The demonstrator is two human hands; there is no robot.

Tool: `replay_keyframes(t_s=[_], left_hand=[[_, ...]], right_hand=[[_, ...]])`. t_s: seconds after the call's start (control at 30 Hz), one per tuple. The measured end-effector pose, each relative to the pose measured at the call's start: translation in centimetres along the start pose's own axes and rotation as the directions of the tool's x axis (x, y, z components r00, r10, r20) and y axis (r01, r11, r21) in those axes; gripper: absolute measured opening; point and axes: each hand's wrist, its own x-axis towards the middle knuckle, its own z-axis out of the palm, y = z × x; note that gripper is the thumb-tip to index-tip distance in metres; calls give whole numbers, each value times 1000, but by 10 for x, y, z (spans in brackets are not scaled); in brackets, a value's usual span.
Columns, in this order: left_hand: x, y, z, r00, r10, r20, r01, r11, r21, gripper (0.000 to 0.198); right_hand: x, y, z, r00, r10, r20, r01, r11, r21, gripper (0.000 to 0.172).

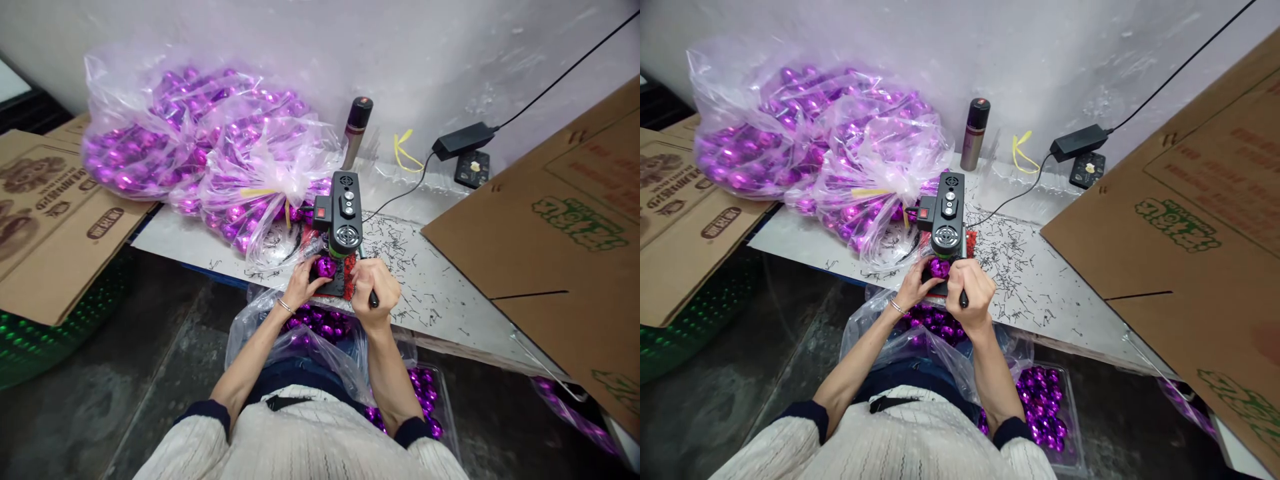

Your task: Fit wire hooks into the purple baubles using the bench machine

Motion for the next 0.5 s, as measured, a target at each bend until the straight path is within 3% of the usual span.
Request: replay_keyframes(t_s=[0.13, 0.5], left_hand=[[3, -3, 3, 1000, 18, -21, -17, 999, 42, 61], [7, 0, 8, 999, -25, 24, 28, 989, -146, 62]], right_hand=[[-3, 2, 0, 1000, 5, 7, -5, 1000, 3, 24], [-10, 2, 3, 1000, 8, -14, -8, 1000, 13, 25]])
